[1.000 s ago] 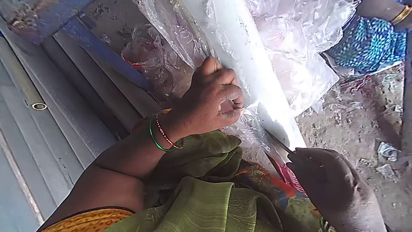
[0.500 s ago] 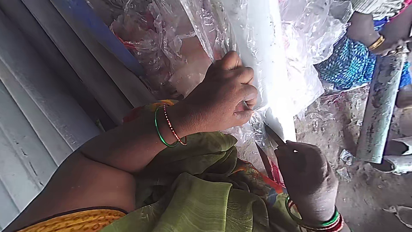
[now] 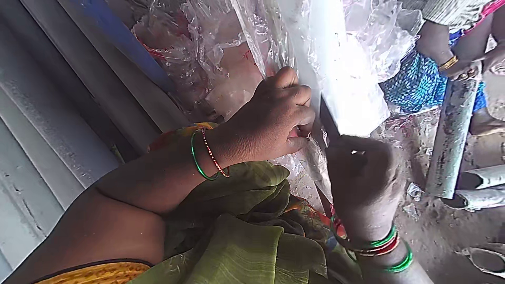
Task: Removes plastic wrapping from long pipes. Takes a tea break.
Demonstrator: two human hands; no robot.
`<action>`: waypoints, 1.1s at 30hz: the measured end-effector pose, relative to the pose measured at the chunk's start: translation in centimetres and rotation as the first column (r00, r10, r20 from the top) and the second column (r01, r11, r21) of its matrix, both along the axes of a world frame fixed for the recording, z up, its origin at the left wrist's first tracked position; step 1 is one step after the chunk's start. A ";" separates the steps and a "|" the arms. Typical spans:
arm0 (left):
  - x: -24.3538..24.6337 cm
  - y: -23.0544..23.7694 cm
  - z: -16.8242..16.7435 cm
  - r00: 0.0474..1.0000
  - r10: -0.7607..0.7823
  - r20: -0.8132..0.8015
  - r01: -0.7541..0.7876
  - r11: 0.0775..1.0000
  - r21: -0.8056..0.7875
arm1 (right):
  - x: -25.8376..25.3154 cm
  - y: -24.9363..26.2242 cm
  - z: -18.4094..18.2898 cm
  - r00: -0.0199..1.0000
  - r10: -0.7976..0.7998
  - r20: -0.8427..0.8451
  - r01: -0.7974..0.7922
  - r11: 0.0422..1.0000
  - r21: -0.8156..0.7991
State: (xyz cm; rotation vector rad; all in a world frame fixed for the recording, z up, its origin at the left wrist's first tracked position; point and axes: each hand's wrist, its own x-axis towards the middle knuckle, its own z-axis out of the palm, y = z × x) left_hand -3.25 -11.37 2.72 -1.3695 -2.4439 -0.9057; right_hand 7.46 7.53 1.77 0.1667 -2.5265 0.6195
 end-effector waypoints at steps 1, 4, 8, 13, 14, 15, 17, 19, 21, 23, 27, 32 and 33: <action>0.0 -0.1 -0.1 1.000 -0.005 -0.005 0.005 1.000 0.004 | -0.9 -0.2 0.9 1.000 0.008 -0.007 -0.008 1.000 -0.016; -0.3 -0.2 -0.2 1.000 -0.010 -0.030 0.011 1.000 0.010 | -3.3 0.5 2.3 0.998 0.041 -0.043 -0.046 0.991 -0.124; 0.0 -0.4 -0.2 0.999 0.001 -0.054 -0.002 1.000 -0.013 | -3.2 2.7 2.1 0.997 0.072 0.007 -0.070 0.984 -0.163; 1.1 -0.1 0.3 0.996 0.056 -0.072 -0.060 0.996 -0.063 | 1.5 6.0 0.1 0.993 -0.006 0.120 0.014 0.997 -0.070; 1.4 0.0 0.3 0.994 0.072 -0.087 -0.078 0.995 -0.068 | 2.6 6.4 -0.2 0.989 -0.035 0.143 0.043 0.998 -0.052; 1.7 0.1 0.3 0.990 0.090 -0.111 -0.099 0.992 -0.075 | 3.8 6.8 -0.5 0.984 -0.067 0.166 0.074 0.997 -0.034; 2.3 0.3 0.1 0.979 0.119 -0.167 -0.135 0.987 -0.089 | 5.8 7.5 -1.0 0.971 -0.127 0.204 0.136 0.990 -0.030; 2.9 0.6 0.2 0.959 0.143 -0.246 -0.176 0.977 -0.121 | 7.5 8.3 -1.6 0.957 -0.167 0.238 0.186 0.981 -0.056; 3.8 1.0 0.1 0.942 0.157 -0.295 -0.211 0.964 -0.163 | 8.6 8.9 -2.5 0.950 -0.184 0.251 0.212 0.973 -0.091; 4.6 1.4 -0.1 0.931 0.169 -0.323 -0.245 0.946 -0.211 | 9.1 9.3 -3.6 0.950 -0.184 0.252 0.220 0.968 -0.124; 5.5 2.3 -0.8 0.937 0.117 -0.329 -0.217 0.933 -0.286 | 9.1 9.5 -4.2 0.947 -0.148 0.283 0.197 0.969 -0.150; 5.9 3.6 -1.4 0.936 0.093 -0.339 -0.196 0.939 -0.282 | 8.9 10.1 -4.6 0.934 -0.106 0.342 0.188 0.958 -0.216; 5.8 3.8 -1.5 0.931 0.108 -0.348 -0.207 0.942 -0.264 | 8.9 10.0 -4.7 0.929 -0.102 0.357 0.194 0.953 -0.232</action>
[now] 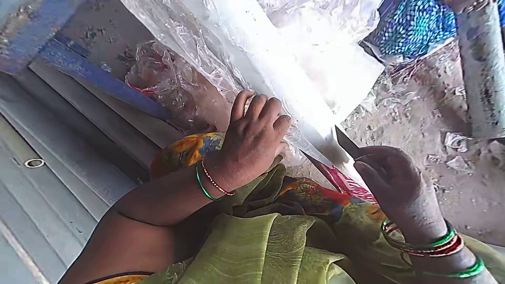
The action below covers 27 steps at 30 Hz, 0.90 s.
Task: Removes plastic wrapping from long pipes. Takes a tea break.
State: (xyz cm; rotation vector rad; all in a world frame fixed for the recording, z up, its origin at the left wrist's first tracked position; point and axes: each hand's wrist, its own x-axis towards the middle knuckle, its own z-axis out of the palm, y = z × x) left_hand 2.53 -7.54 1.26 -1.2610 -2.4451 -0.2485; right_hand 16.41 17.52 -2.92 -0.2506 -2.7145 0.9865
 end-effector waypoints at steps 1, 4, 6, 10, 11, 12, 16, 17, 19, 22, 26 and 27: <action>-0.1 0.2 -0.1 1.000 0.002 -0.016 -0.002 1.000 0.017 | 0.0 -0.1 0.0 1.000 0.002 0.004 -0.002 1.000 -0.013; -0.4 0.3 -0.4 0.999 -0.035 -0.041 0.037 0.998 0.052 | 0.2 -0.2 -0.1 1.000 0.016 0.011 -0.016 0.999 -0.033; -0.8 0.1 -0.5 0.995 -0.086 -0.042 0.088 0.994 0.068 | 0.2 -0.2 0.0 1.000 0.023 0.016 -0.023 0.999 -0.039; -2.0 -0.5 -0.7 0.978 -0.207 -0.005 0.205 0.969 0.138 | 0.1 0.1 -0.1 0.999 0.033 0.004 -0.033 0.999 -0.022; -2.1 -0.6 -0.7 0.973 -0.230 0.008 0.226 0.963 0.148 | 0.1 0.3 -0.1 0.999 0.040 0.002 -0.040 0.999 -0.018; -2.3 -0.7 -0.7 0.969 -0.248 0.017 0.243 0.958 0.150 | 0.1 0.3 0.0 0.999 0.045 -0.002 -0.046 0.999 -0.022; -2.7 -1.1 -0.9 0.951 -0.305 0.039 0.295 0.941 0.164 | 0.5 0.4 0.3 0.995 0.090 -0.039 -0.091 0.995 -0.030; -2.8 -1.2 -0.9 0.947 -0.319 0.042 0.308 0.936 0.171 | 0.6 0.4 0.3 0.993 0.107 -0.047 -0.109 0.994 -0.023; -2.9 -1.4 -0.8 0.938 -0.343 0.047 0.329 0.926 0.185 | 0.8 0.3 0.2 0.990 0.132 -0.050 -0.132 0.991 0.005; -3.0 -1.6 -0.7 0.926 -0.372 0.065 0.354 0.914 0.199 | 1.1 0.2 0.4 0.987 0.154 -0.050 -0.151 0.987 0.061; -3.0 -1.8 -0.6 0.915 -0.394 0.091 0.370 0.906 0.203 | 1.3 0.2 0.5 0.981 0.190 -0.042 -0.185 0.976 0.113; -3.1 -1.9 -0.6 0.910 -0.403 0.099 0.377 0.903 0.206 | 1.3 0.2 0.5 0.980 0.196 -0.036 -0.190 0.974 0.120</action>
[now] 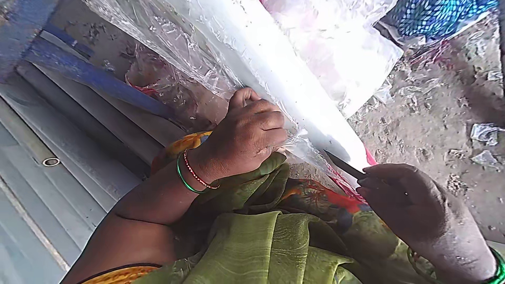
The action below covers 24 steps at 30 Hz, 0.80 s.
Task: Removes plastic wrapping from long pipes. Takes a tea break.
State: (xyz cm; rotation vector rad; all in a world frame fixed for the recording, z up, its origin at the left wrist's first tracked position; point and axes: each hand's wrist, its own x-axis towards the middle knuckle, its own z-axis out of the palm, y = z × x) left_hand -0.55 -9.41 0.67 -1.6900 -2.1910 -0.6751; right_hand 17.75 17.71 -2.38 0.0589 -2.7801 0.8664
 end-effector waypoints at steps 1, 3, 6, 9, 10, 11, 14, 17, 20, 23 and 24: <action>0.0 0.0 0.0 1.000 -0.009 0.006 0.009 1.000 0.000 | 0.1 0.0 0.1 1.000 0.004 0.005 -0.004 1.000 0.009; -0.1 0.0 0.0 1.000 -0.019 0.009 0.019 1.000 0.000 | 0.2 0.0 0.4 1.000 0.008 0.007 -0.008 0.999 0.050; -0.2 -0.1 0.1 0.999 -0.034 0.021 0.034 0.999 0.004 | 0.3 0.0 0.7 1.000 -0.006 0.008 0.005 0.993 0.121; -0.2 -0.1 0.1 0.999 -0.036 0.033 0.036 0.999 0.002 | 0.3 0.0 0.7 1.000 -0.018 0.006 0.017 0.987 0.161; -0.2 -0.1 0.1 0.999 -0.035 0.036 0.035 0.999 0.005 | 0.2 -0.1 0.6 1.000 -0.018 0.002 0.017 0.986 0.169; -0.2 -0.1 0.1 0.999 -0.034 0.036 0.034 0.999 0.005 | 0.1 -0.3 0.5 1.000 -0.017 -0.006 0.018 0.986 0.166; -0.2 -0.1 0.1 0.999 -0.035 0.037 0.035 0.999 0.013 | -0.5 -1.0 0.1 0.999 -0.012 -0.044 0.018 0.989 0.148; -0.2 0.0 0.1 0.998 -0.043 0.036 0.043 0.999 0.018 | -1.0 -1.6 -0.6 0.995 -0.019 -0.097 0.031 0.992 0.125; -0.2 0.0 0.2 0.998 -0.051 0.044 0.050 0.999 0.019 | -1.4 -2.0 -1.2 0.989 -0.033 -0.142 0.049 0.992 0.117; -0.2 0.0 0.3 0.998 -0.057 0.042 0.056 0.998 0.022 | -1.8 -2.7 -1.6 0.978 -0.031 -0.205 0.054 0.993 0.108; -0.2 0.0 0.3 0.998 -0.055 0.042 0.054 0.998 0.020 | -1.9 -3.0 -1.7 0.974 -0.029 -0.224 0.055 0.992 0.112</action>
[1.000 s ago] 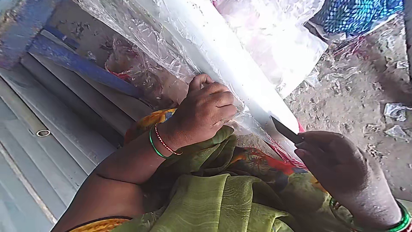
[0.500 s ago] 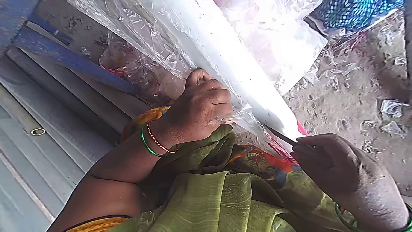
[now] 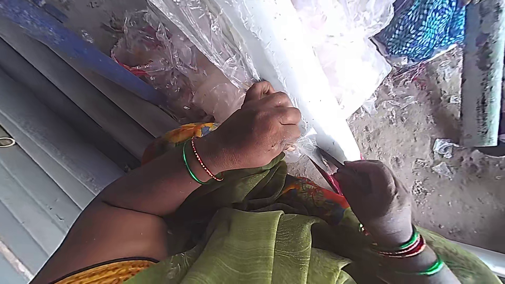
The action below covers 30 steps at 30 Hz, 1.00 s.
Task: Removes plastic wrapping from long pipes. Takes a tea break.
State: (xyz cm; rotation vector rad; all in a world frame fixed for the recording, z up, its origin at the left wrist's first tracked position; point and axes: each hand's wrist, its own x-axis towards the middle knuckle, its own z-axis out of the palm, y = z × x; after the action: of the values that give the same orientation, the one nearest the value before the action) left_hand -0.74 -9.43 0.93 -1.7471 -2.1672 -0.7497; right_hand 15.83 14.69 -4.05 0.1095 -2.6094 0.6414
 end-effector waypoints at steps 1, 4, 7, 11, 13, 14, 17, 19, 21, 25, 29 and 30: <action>0.0 0.0 0.0 1.000 0.002 0.000 -0.002 1.000 -0.004 | -0.2 -0.3 -0.1 1.000 0.002 -0.018 -0.001 1.000 0.007; 0.0 0.1 0.1 1.000 0.002 0.008 -0.002 1.000 -0.009 | -1.0 -1.3 0.2 1.000 0.011 -0.028 -0.011 1.000 0.015; 0.0 0.0 0.1 1.000 -0.001 -0.001 0.001 1.000 -0.007 | -2.3 -2.7 0.8 0.999 0.011 -0.036 -0.011 1.000 -0.012; -0.1 -0.3 -0.1 1.000 -0.019 0.021 0.019 1.000 -0.007 | -4.5 -3.1 3.7 0.996 -0.024 -0.083 0.015 0.994 -0.110; -0.1 -0.4 -0.2 1.000 -0.024 0.019 0.025 1.000 -0.004 | -5.1 -2.0 4.9 0.994 -0.015 -0.107 -0.005 0.983 -0.186; -0.1 -0.4 -0.2 1.000 -0.025 0.014 0.025 1.000 -0.007 | -5.3 -1.3 5.0 0.994 -0.011 -0.108 -0.013 0.975 -0.221; -0.1 -0.5 -0.1 1.000 -0.008 -0.011 0.008 0.999 -0.032 | -4.5 0.6 4.0 0.999 -0.046 -0.018 0.039 0.965 -0.259; 0.0 -0.5 -0.1 1.000 0.009 -0.016 -0.009 0.999 -0.047 | -3.4 1.4 3.0 0.993 -0.084 0.081 0.101 0.967 -0.232; 0.3 -0.5 -0.1 0.999 0.030 -0.029 -0.032 0.998 -0.060 | -2.5 1.7 3.0 0.975 -0.114 0.190 0.148 0.973 -0.179; 2.0 0.6 -0.2 0.995 0.068 -0.079 -0.078 0.988 -0.132 | -1.5 2.5 4.4 0.966 -0.117 0.231 0.139 0.987 -0.081; 4.3 2.5 -1.9 0.987 0.096 -0.131 -0.122 0.972 -0.202 | -0.4 3.0 5.1 0.968 -0.108 0.226 0.118 0.993 -0.028; 4.7 2.9 -2.4 0.981 0.114 -0.159 -0.144 0.971 -0.191 | -0.1 3.0 5.1 0.966 -0.104 0.235 0.110 0.994 -0.012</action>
State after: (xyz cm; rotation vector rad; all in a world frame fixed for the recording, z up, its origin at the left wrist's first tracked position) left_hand 3.92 -6.56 -1.45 -1.6731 -2.2955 -0.3678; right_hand 15.78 17.71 1.08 -0.1226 -2.8086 0.6842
